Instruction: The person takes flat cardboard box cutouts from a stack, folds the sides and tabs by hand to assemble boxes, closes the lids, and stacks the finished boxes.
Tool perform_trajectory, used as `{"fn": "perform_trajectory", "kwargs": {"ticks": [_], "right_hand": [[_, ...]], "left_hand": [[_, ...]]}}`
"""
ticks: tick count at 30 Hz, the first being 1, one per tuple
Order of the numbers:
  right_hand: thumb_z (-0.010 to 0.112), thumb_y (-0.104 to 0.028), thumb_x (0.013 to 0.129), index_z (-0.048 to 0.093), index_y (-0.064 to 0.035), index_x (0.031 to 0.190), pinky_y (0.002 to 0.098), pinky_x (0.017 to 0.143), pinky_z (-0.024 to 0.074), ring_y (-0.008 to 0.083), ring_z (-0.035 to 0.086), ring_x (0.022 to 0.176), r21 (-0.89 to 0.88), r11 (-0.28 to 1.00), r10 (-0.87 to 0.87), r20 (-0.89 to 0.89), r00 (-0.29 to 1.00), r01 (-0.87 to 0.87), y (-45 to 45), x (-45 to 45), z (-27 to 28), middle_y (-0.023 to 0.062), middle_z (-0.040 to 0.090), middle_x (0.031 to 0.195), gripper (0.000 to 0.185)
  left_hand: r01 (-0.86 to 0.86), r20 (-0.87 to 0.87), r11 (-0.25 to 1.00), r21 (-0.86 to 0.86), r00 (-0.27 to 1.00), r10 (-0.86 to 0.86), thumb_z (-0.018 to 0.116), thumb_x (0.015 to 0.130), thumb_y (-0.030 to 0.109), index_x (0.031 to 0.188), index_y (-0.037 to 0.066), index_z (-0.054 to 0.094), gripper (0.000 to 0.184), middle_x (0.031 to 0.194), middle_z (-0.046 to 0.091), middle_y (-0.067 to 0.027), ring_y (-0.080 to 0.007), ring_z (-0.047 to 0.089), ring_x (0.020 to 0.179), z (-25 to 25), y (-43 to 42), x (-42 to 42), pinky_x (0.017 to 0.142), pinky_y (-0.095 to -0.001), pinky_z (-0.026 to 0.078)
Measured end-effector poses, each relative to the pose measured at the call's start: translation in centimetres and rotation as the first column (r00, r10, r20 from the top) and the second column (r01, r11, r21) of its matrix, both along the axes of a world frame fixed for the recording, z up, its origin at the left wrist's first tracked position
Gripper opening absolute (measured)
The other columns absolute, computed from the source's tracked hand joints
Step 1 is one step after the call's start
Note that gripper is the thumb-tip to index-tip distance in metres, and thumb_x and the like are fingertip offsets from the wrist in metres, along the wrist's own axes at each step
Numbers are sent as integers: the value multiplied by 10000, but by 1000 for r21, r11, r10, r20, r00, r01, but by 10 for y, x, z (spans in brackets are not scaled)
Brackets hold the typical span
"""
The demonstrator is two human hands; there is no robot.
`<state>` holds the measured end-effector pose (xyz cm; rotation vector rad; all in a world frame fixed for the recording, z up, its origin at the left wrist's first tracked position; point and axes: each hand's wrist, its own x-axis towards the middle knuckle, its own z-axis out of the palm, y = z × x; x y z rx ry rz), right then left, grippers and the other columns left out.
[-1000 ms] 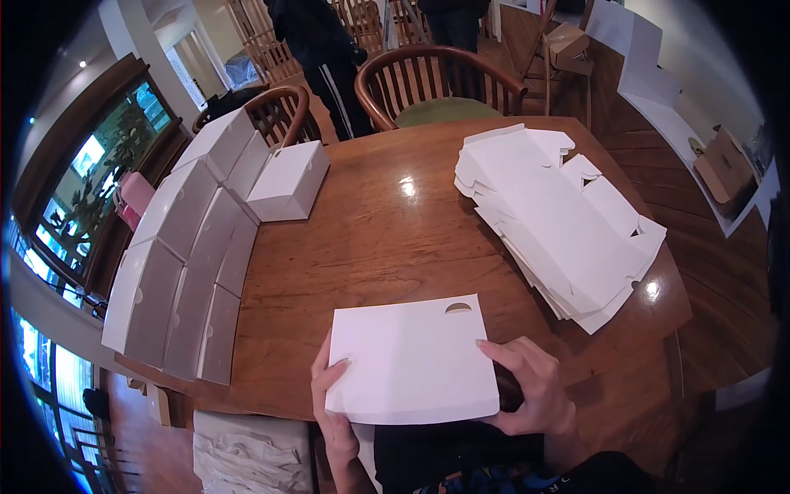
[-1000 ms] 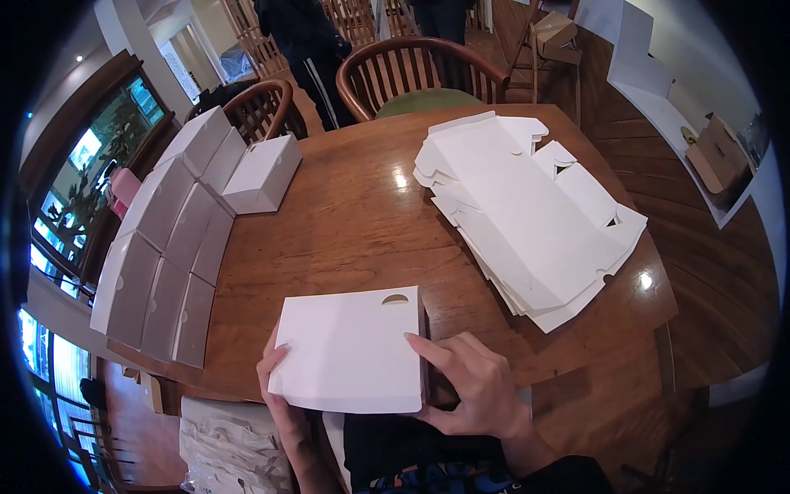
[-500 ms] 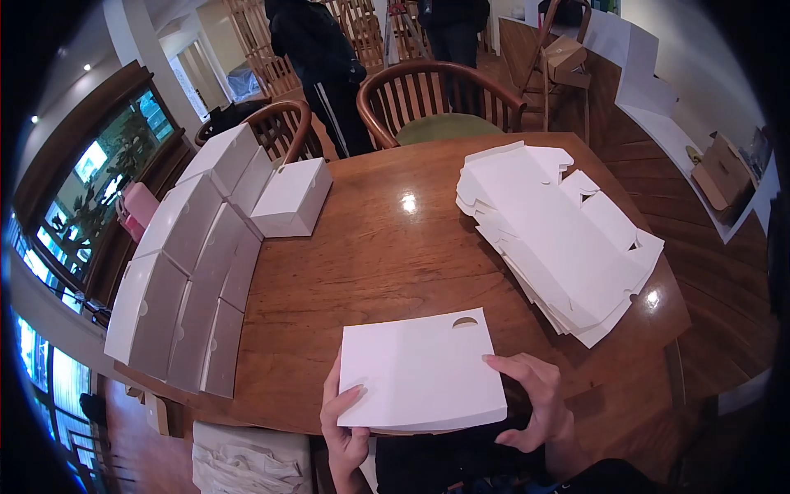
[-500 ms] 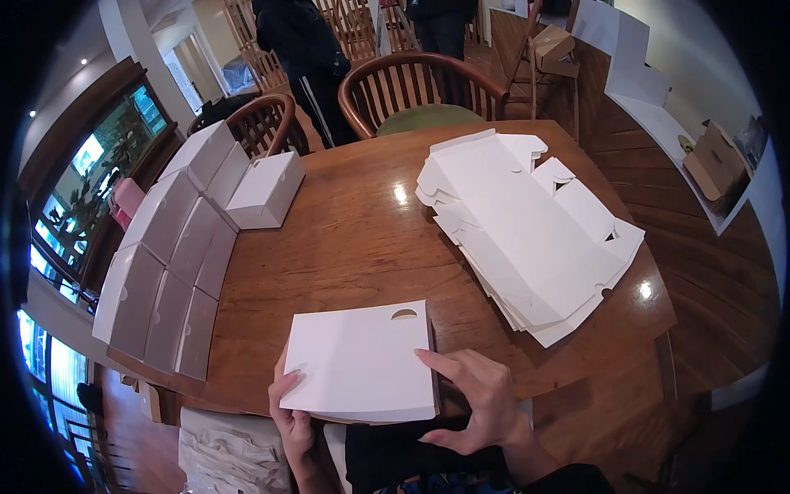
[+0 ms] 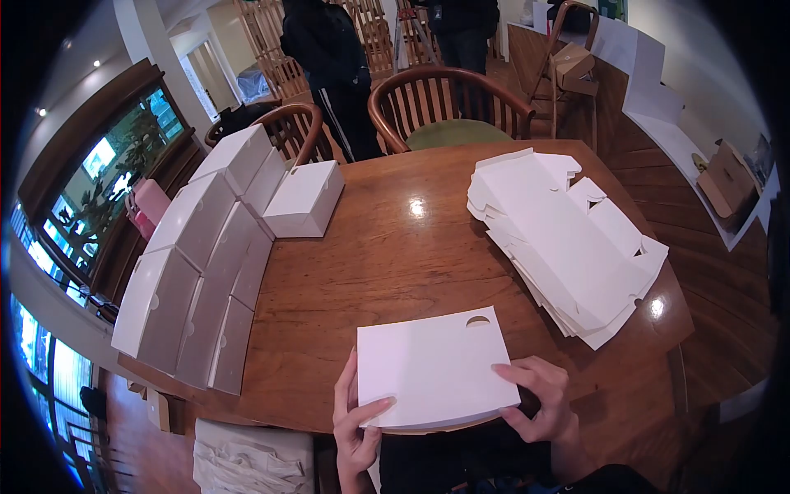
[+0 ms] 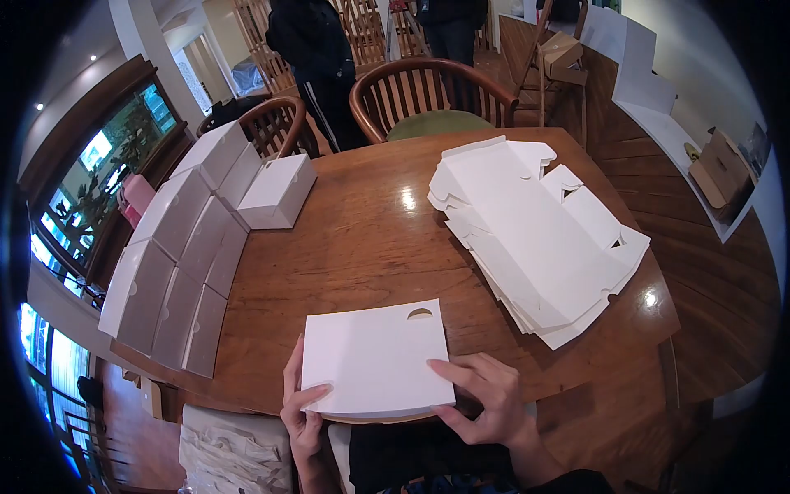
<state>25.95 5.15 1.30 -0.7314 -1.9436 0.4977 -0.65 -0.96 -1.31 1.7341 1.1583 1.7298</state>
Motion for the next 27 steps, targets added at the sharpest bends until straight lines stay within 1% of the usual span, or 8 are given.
{"fn": "perform_trajectory", "kwargs": {"ticks": [1, 3, 6, 15, 19, 21, 24, 27], "right_hand": [[787, -205, 711, 676, -68, 1177, 358, 652, 542, 297, 665, 732, 0, 1000, 1, 0, 1000, -1, 0, 2, -1, 151, 686, 901, 498], [801, -177, 709, 704, -112, 1170, 340, 662, 554, 282, 675, 757, -23, 999, 25, 42, 999, -24, -1, 5, -1, 152, 694, 946, 475], [824, -154, 700, 706, -120, 1181, 327, 654, 556, 269, 686, 768, -42, 998, 45, 58, 997, -43, 0, 7, 0, 147, 702, 951, 496], [824, -131, 710, 737, -145, 1154, 321, 668, 557, 264, 706, 783, -160, 976, 161, 76, 984, -148, 4, 15, 13, 119, 727, 969, 453], [807, -138, 724, 730, -197, 1185, 321, 665, 553, 261, 693, 770, -138, 981, 153, 119, 981, -136, 3, 16, 14, 107, 724, 998, 471], [790, -150, 731, 727, -254, 1193, 319, 662, 550, 250, 679, 779, -164, 981, 138, 231, 963, -102, -1, 17, 18, 97, 718, 1027, 478], [780, -152, 737, 724, -287, 1196, 315, 667, 551, 244, 667, 788, -135, 988, 110, 261, 959, -76, -2, 17, 17, 92, 713, 1042, 481], [783, -156, 727, 729, -300, 1187, 312, 695, 558, 250, 667, 824, -108, 992, 92, 237, 967, -68, -3, 16, 14, 106, 703, 1073, 485]], "left_hand": [[-1, 0, 1000, 0, 1000, 1, 548, 977, 390, 1088, 101, 732, 360, 1500, 301, -373, -517, 366, 1381, 0, -1, 0, 1084, -555, 365], [24, 25, 1000, -18, 999, -23, 561, 976, 365, 1065, 95, 751, 342, 1516, 265, -383, -524, 359, 1383, -1, -2, -1, 1085, -547, 365], [35, 22, 999, -16, 999, -34, 570, 977, 348, 1051, 92, 761, 329, 1526, 242, -387, -523, 361, 1382, -2, -2, -3, 1090, -541, 359], [41, 11, 999, -33, 999, -41, 564, 987, 353, 966, 100, 793, 342, 1525, 264, -372, -508, 383, 1375, 0, -3, -2, 1100, -525, 353], [47, 5, 999, -23, 999, -47, 567, 988, 365, 959, 107, 796, 346, 1537, 251, -359, -502, 393, 1371, -2, -3, -3, 1100, -522, 359], [47, 29, 998, -28, 998, -47, 582, 980, 395, 954, 114, 798, 356, 1547, 235, -349, -496, 395, 1371, -3, -4, -3, 1100, -522, 363], [45, 36, 999, -29, 998, -44, 601, 966, 416, 950, 119, 799, 357, 1553, 231, -337, -489, 397, 1372, -4, -4, -3, 1100, -524, 368], [58, 58, 998, -16, 997, -57, 619, 953, 421, 951, 120, 799, 350, 1554, 239, -329, -488, 408, 1364, -5, -4, -3, 1091, -522, 380]]}}
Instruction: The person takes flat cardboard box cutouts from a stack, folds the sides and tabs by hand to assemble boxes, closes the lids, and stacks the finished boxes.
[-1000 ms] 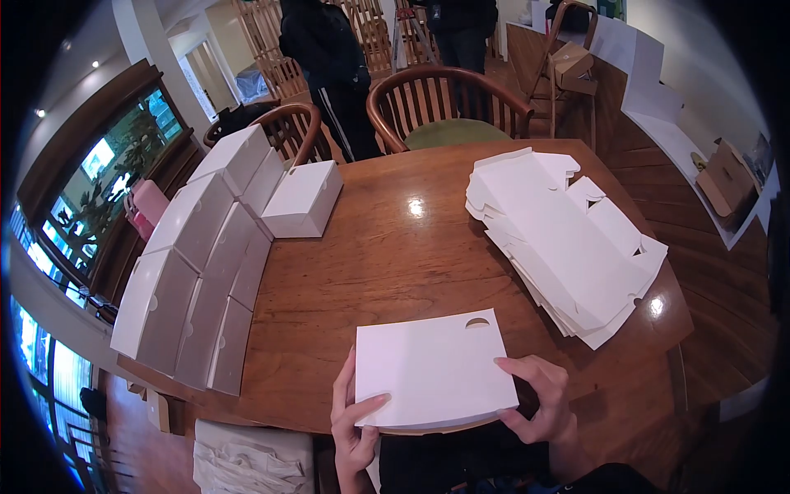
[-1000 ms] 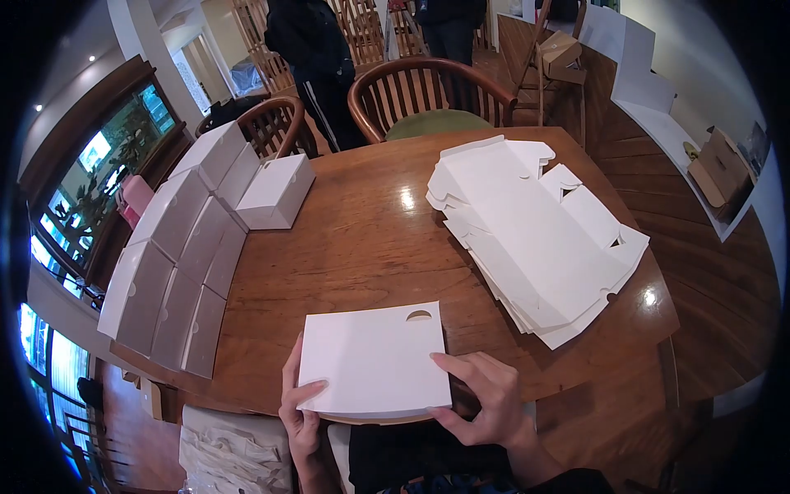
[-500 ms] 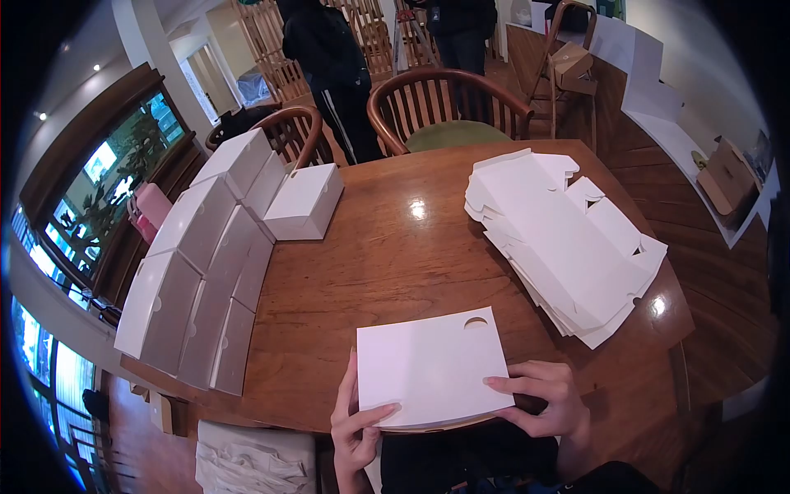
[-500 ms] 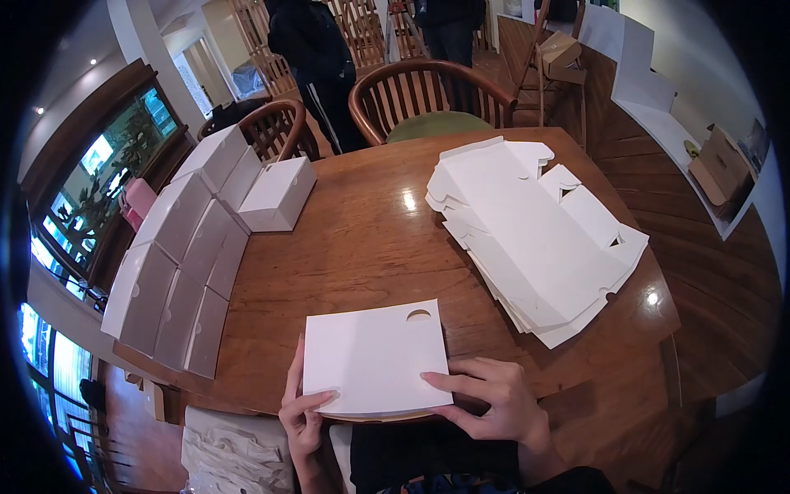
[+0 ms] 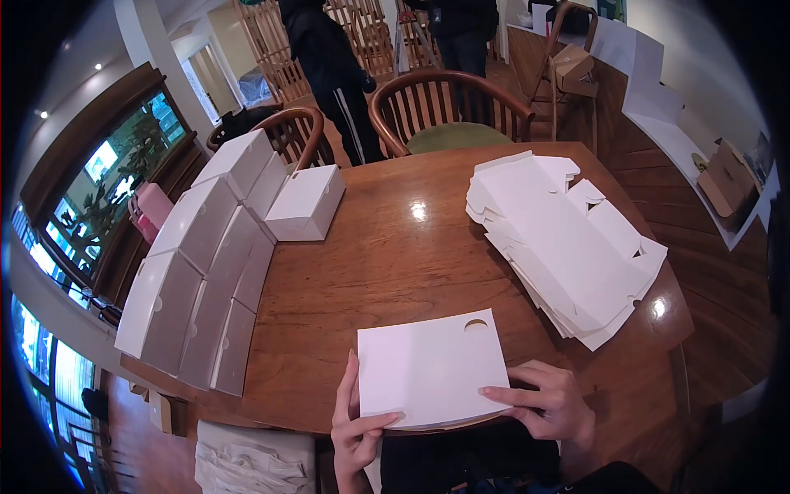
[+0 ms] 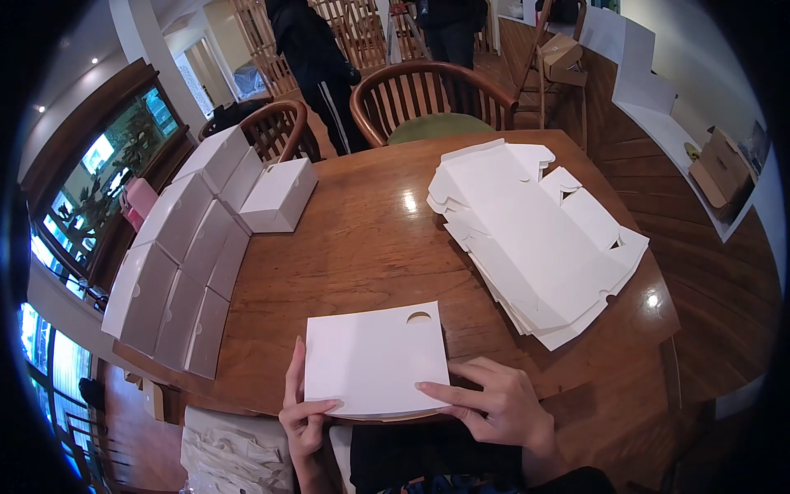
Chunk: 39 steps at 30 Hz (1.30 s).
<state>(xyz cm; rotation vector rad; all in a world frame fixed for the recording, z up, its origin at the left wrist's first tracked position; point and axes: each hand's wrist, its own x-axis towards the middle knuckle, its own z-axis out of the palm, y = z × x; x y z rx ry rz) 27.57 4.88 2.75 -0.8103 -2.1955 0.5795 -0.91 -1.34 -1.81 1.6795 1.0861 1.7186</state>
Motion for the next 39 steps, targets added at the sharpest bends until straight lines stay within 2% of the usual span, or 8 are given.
{"fn": "perform_trajectory", "kwargs": {"ticks": [4, 6, 9, 21, 31, 34, 36, 39], "right_hand": [[790, -141, 715, 743, -318, 1156, 364, 831, 550, 285, 636, 991, 15, 998, -57, 21, 998, 57, -6, -3, 6, 134, 656, 1187, 478], [792, -116, 690, 762, -330, 1112, 435, 970, 490, 340, 545, 1169, 194, 960, -199, -36, 979, 202, -8, -8, 12, 148, 591, 1286, 474], [790, -100, 676, 774, -328, 1079, 479, 1036, 429, 376, 482, 1237, 193, 978, -63, -115, 991, 84, -4, -6, -13, 144, 563, 1319, 463], [805, -156, 716, 784, -314, 1051, 473, 1055, 393, 372, 469, 1283, 48, 987, 161, -191, 968, -155, 16, -2, -25, 75, 600, 1333, 371], [863, -243, 669, 776, -346, 1051, 475, 1005, 438, 374, 496, 1279, 99, 990, 115, -138, 984, -102, 13, -3, -30, 57, 597, 1341, 405], [865, -204, 663, 780, -341, 1037, 474, 999, 440, 372, 502, 1278, 102, 991, 97, -167, 981, -81, 11, -7, -32, 49, 605, 1331, 407], [858, -175, 673, 784, -330, 1022, 474, 997, 445, 370, 507, 1281, 100, 993, 85, -179, 980, -68, 8, -8, -32, 54, 616, 1313, 389], [834, -116, 695, 789, -302, 1018, 459, 998, 465, 359, 521, 1278, 72, 996, 72, -233, 970, -56, 5, -12, -31, 70, 626, 1295, 375]], "left_hand": [[-18, -17, 1000, 10, 1000, 18, 632, 947, 417, 950, 121, 799, 340, 1552, 249, -323, -488, 418, 1357, 0, 0, 0, 1085, -521, 391], [-19, -19, 1000, 3, 1000, 19, 640, 942, 418, 948, 121, 800, 338, 1546, 259, -328, -491, 423, 1352, 2, 0, 0, 1084, -521, 392], [-25, -20, 1000, 8, 999, 25, 640, 945, 397, 947, 112, 799, 326, 1536, 272, -335, -493, 420, 1354, 1, -1, 0, 1086, -523, 390], [-59, -46, 998, -2, 997, 59, 635, 948, 349, 975, 78, 790, 313, 1509, 313, -352, -490, 434, 1345, 0, 1, -1, 1076, -522, 399], [26, -27, 999, 31, 999, -26, 722, 884, 277, 972, 97, 794, 213, 1505, 318, -351, -491, 441, 1339, -4, 3, -6, 1082, -531, 397], [-3, -58, 1000, 13, 998, 3, 745, 852, 216, 956, 131, 801, 145, 1475, 388, -325, -507, 424, 1346, -3, 0, -6, 1100, -549, 375], [-148, -286, 986, 82, 944, 166, 764, 815, 177, 933, 160, 806, 126, 1412, 492, -276, -524, 399, 1356, -9, -3, -9, 1107, -565, 361], [-179, -271, 978, 103, 941, 201, 785, 768, 151, 916, 187, 808, 155, 1355, 563, -231, -520, 401, 1357, -9, -3, -5, 1109, -571, 360]]}}
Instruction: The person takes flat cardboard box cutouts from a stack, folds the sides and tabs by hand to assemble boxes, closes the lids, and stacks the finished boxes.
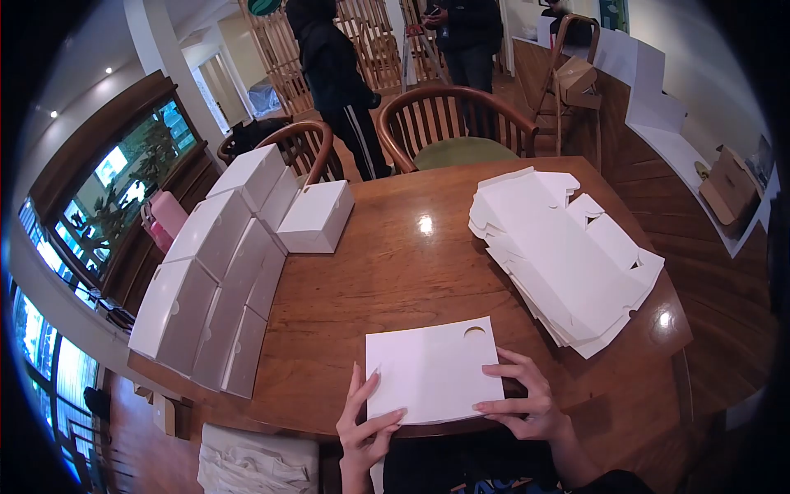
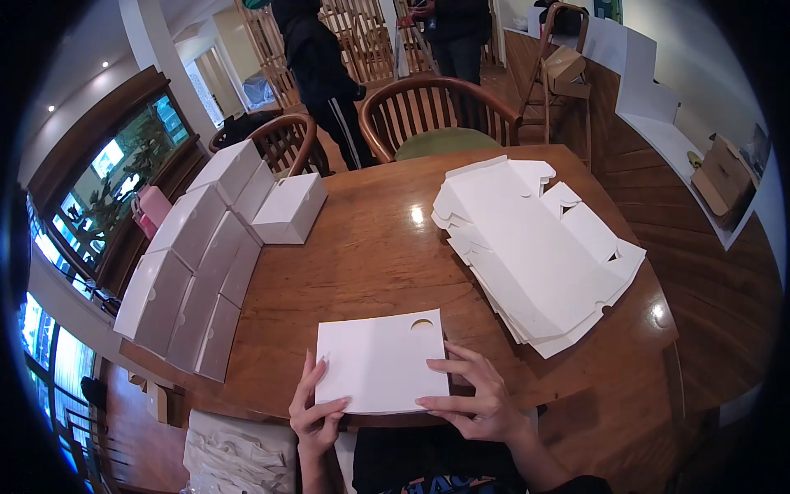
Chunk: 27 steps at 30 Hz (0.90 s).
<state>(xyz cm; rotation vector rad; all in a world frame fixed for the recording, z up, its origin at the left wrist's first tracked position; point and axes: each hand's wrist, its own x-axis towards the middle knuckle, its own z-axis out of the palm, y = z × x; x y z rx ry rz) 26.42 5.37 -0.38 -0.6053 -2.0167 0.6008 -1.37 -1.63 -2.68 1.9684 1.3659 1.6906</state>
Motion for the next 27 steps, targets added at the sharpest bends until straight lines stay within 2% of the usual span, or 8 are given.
{"fn": "perform_trajectory", "kwargs": {"ticks": [7, 9, 10, 11, 13, 14, 23, 27], "right_hand": [[739, 43, 737, 784, -190, 1041, 407, 998, 503, 348, 582, 1219, -82, 995, -51, -53, 997, 47, 12, -6, 3, 115, 627, 1284, 385], [680, 103, 749, 776, -155, 1054, 389, 987, 514, 347, 605, 1198, -174, 985, -1, -82, 997, -13, 17, -7, 7, 128, 624, 1291, 412], [680, 103, 749, 776, -155, 1054, 389, 987, 514, 347, 605, 1198, -172, 985, 8, -81, 997, -22, 20, -6, 8, 128, 624, 1291, 412], [658, 122, 748, 773, -149, 1058, 380, 986, 517, 344, 611, 1195, -208, 978, 18, -69, 997, -32, 23, -5, 8, 132, 622, 1296, 428], [637, 141, 747, 770, -144, 1061, 371, 984, 520, 342, 616, 1191, -244, 968, 43, -58, 997, -56, 27, -5, 9, 136, 620, 1301, 445], [624, 152, 742, 769, -138, 1060, 372, 983, 522, 342, 616, 1190, -238, 969, 54, -46, 997, -63, 29, -6, 10, 136, 620, 1302, 454], [630, 110, 799, 743, -59, 1047, 386, 937, 540, 318, 649, 1100, -268, 958, -144, -146, 979, 101, 35, -12, 15, 184, 613, 1233, 320], [676, 36, 814, 712, -17, 1067, 364, 872, 553, 294, 659, 1045, -322, 904, -345, -164, 924, 281, 34, -4, 10, 187, 615, 1209, 262]], "left_hand": [[-147, -368, 989, -33, 922, 125, 851, 699, 239, 901, 217, 812, 207, 1418, 511, -217, -473, 265, 1432, 12, -3, -1, 1180, -585, 186], [22, 62, 998, -60, 998, -18, 909, 613, 309, 868, 201, 815, 292, 1501, 382, -266, -449, 152, 1474, 16, 3, 5, 1193, -588, 90], [165, -11, 986, -6, 986, -165, 953, 518, 421, 1236, 183, 705, 796, 1574, 158, -316, -458, 62, 1490, 11, 15, -13, 1184, -593, 81], [154, -11, 988, -6, 988, -154, 953, 518, 421, 1236, 183, 705, 796, 1574, 158, -316, -458, 62, 1490, 11, 15, -14, 1184, -593, 81], [221, 298, 961, -168, 940, -164, 954, 470, 527, 1559, 183, 298, 1317, 1584, 30, -334, -476, -23, 1491, 28, 23, -12, 1178, -590, 70], [281, 101, 906, -316, 960, -263, 951, 414, 590, 1593, 183, -22, 1582, 1589, -80, -318, -491, -54, 1485, 22, 28, -33, 1167, -600, 100], [109, -57, 972, -208, 991, -123, 917, 454, 367, 1202, 82, 674, 836, 1315, 392, -206, -391, 420, 1294, 50, 52, -35, 1084, -482, 355], [-153, -13, 983, -103, 988, 152, 903, 438, 448, 1289, 39, 557, 1006, 1280, 377, -167, -332, 440, 1266, 76, 79, -66, 1055, -436, 400]]}}
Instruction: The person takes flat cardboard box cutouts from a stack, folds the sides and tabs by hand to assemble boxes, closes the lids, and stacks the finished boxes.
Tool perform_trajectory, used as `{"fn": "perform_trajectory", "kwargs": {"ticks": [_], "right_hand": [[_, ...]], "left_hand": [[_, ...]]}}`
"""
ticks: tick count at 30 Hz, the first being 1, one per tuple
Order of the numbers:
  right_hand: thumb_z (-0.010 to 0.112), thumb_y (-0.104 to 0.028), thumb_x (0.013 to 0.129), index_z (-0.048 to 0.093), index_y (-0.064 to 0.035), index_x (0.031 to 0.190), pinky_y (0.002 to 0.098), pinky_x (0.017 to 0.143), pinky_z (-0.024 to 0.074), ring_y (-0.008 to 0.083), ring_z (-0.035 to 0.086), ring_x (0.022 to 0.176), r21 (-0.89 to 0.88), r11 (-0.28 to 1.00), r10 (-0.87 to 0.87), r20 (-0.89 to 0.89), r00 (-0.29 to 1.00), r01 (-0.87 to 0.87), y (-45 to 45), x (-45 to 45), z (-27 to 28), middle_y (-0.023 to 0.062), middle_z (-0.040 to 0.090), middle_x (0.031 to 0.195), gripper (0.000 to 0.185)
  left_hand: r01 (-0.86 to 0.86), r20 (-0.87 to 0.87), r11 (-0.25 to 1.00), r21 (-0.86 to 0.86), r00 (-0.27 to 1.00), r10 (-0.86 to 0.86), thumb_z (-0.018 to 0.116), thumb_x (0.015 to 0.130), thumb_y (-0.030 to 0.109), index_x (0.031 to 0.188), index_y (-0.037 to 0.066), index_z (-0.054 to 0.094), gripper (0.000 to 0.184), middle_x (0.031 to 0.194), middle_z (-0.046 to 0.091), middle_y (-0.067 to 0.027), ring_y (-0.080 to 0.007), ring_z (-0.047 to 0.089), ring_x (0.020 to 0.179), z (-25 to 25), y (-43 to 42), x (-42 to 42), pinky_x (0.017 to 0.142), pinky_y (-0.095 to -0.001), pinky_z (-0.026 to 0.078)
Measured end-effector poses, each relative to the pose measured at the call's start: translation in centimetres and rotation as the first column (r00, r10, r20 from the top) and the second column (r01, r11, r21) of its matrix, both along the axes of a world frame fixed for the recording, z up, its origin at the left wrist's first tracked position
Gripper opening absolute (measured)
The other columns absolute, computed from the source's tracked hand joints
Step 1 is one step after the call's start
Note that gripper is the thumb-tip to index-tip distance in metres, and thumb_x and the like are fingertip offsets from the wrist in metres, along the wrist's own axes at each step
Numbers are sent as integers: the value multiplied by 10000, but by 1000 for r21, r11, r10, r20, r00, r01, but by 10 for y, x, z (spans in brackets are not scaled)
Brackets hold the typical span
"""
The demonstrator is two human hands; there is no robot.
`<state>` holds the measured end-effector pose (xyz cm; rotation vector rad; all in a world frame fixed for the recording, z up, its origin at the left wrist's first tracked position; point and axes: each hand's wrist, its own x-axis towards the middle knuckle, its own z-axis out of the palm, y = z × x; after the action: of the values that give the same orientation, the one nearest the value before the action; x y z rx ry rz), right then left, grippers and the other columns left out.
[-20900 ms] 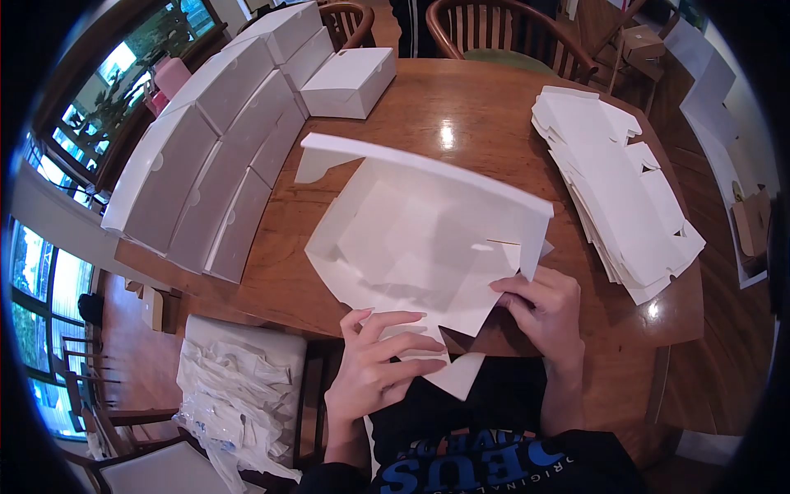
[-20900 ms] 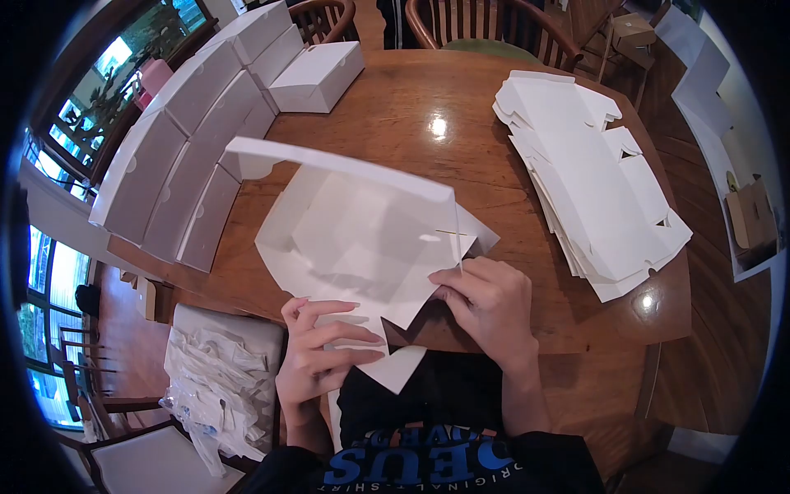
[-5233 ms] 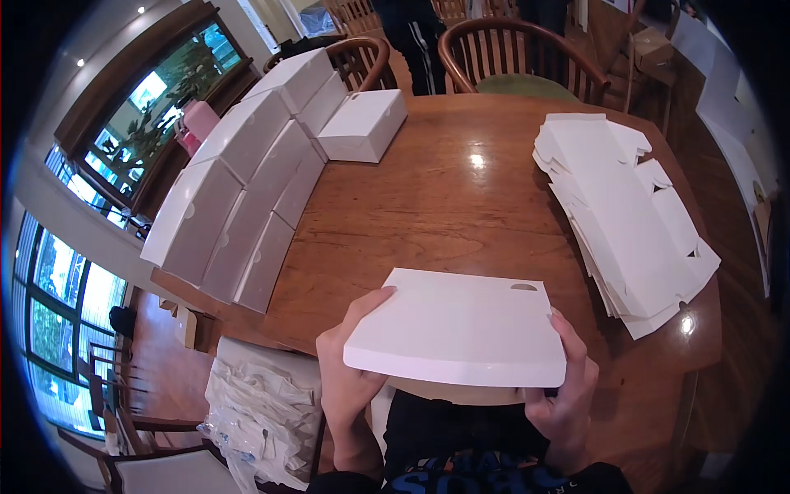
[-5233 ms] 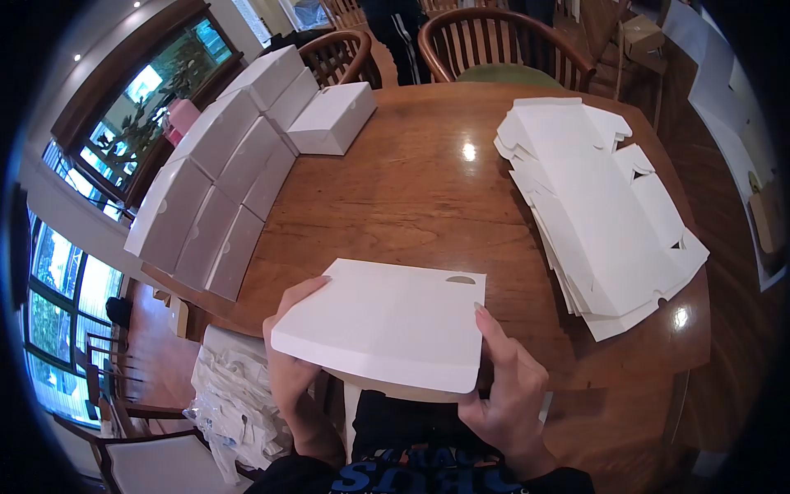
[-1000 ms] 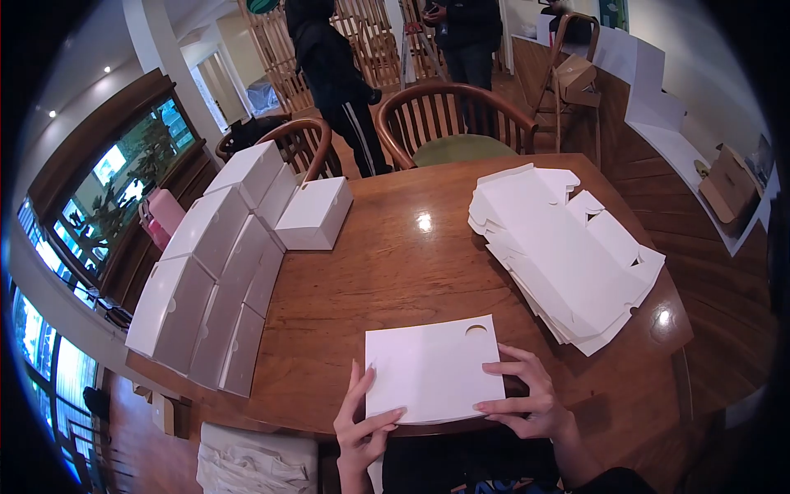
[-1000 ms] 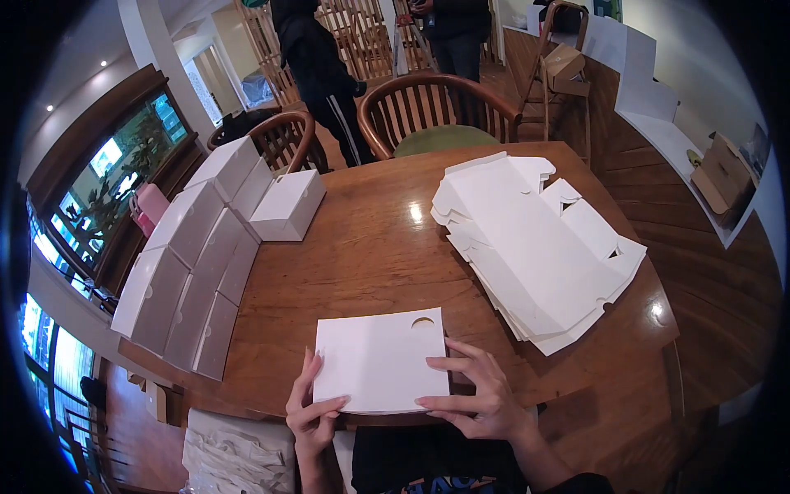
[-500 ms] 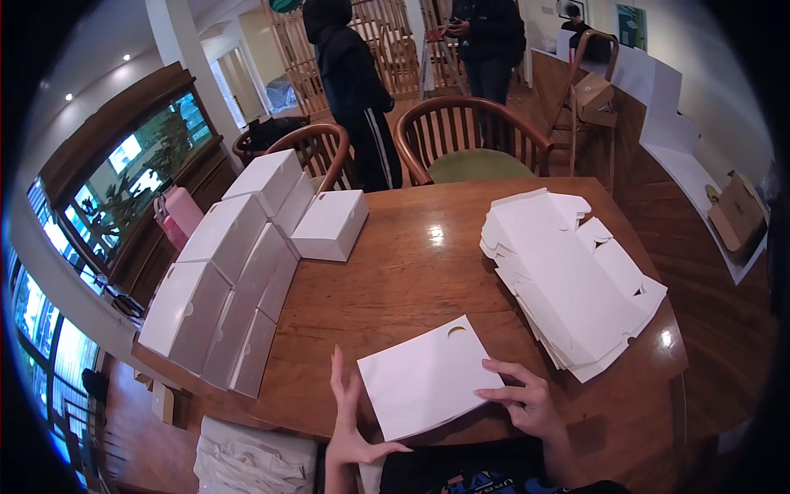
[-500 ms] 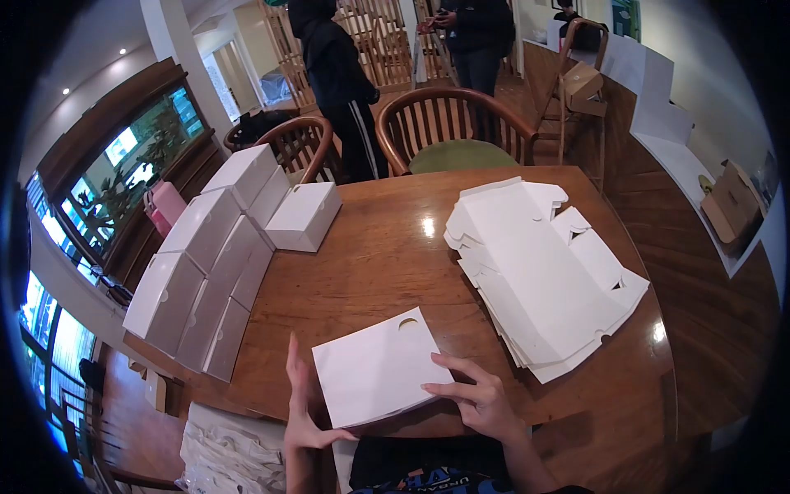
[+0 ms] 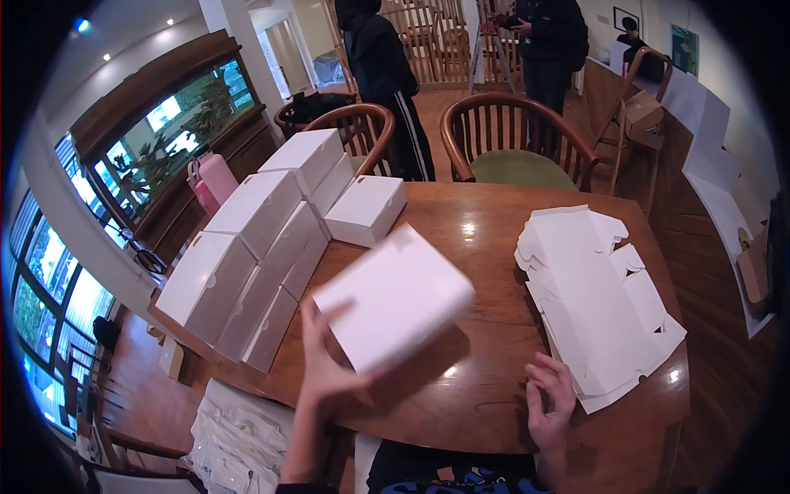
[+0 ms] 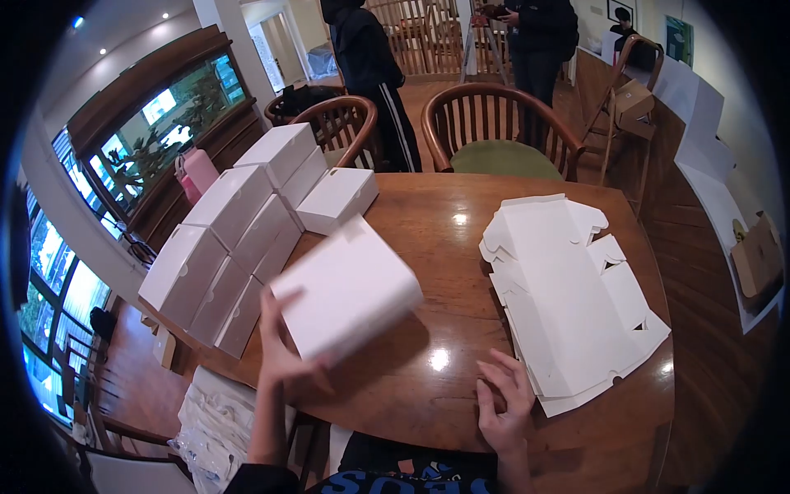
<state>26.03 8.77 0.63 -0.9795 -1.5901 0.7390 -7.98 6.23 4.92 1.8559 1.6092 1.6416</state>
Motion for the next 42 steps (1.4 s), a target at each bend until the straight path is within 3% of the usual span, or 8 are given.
{"fn": "perform_trajectory", "kwargs": {"ticks": [5, 7, 11, 17, 28, 36, 39, 42], "right_hand": [[685, 10, 822, 715, -20, 1054, 364, 790, 562, 281, 676, 941, -23, 999, 25, 15, 1000, -25, -5, -3, 1, 182, 629, 1164, 236], [694, -3, 824, 721, -26, 1042, 347, 753, 562, 276, 685, 854, 128, 989, 48, 156, 987, -69, -4, -5, 0, 153, 671, 1044, 221], [700, 1, 825, 737, -12, 947, 333, 664, 542, 263, 685, 732, 90, 985, 128, 180, 975, -146, -5, 0, -9, 127, 693, 817, 129], [703, -77, 837, 733, -59, 971, 362, 659, 535, 280, 662, 746, 55, 978, 180, 275, 944, -203, -6, 1, -13, 99, 677, 820, 138], [705, -109, 843, 741, -97, 975, 369, 675, 530, 261, 653, 770, 48, 972, 200, 348, 916, -230, -4, -1, -14, 74, 664, 803, 138], [708, -7, 780, 738, -78, 991, 349, 691, 543, 260, 657, 799, 180, 977, 72, 210, 975, -111, -5, -5, -10, 82, 656, 887, 225], [713, 15, 756, 736, -76, 959, 327, 651, 535, 244, 651, 775, 189, 968, 128, 190, 973, -164, -8, -5, -15, 71, 655, 882, 224], [730, -19, 765, 725, -73, 905, 318, 617, 525, 233, 635, 731, 251, 944, 152, 249, 956, -216, -9, -7, -15, 63, 640, 832, 150]], "left_hand": [[-254, -80, 959, 128, 961, 265, 905, 569, 166, 1353, 77, 491, 891, 1298, 355, -138, -296, 500, 1229, 30, 97, -64, 1045, -409, 455], [-282, 34, 957, 69, 959, 280, 932, 593, 251, 1328, 69, 525, 860, 1295, 372, -158, -308, 520, 1193, 50, 133, -73, 1000, -408, 481], [-446, -109, 893, 54, 887, 450, 916, 594, 432, 1253, 111, 608, 795, 1321, 403, -211, -365, 528, 1182, 47, 195, -106, 1002, -453, 465], [-706, -201, 709, 9, 693, 692, 868, 584, 555, 1286, 202, 586, 835, 1442, 304, -273, -445, 331, 1363, 18, 223, -88, 1099, -565, 325], [-747, -290, 639, 183, 581, 761, 796, 706, 567, 1401, 188, 483, 851, 1508, 158, -292, -493, 164, 1406, -19, 216, -69, 1131, -595, 192], [-566, -260, 704, 430, 669, 697, 811, 741, 460, 1527, 106, 240, 1034, 1522, 151, -273, -463, 172, 1412, -33, 212, -25, 1123, -605, 155], [-205, -335, 882, 425, 869, 364, 788, 784, 383, 1408, 85, 433, 777, 1460, 318, -252, -389, 273, 1385, -17, 191, 47, 1101, -530, 232], [125, -628, 978, 166, 778, 7, 730, 841, 327, 1170, 88, 625, 420, 1334, 488, -195, -365, 392, 1300, 4, 169, 111, 1060, -486, 305]]}}
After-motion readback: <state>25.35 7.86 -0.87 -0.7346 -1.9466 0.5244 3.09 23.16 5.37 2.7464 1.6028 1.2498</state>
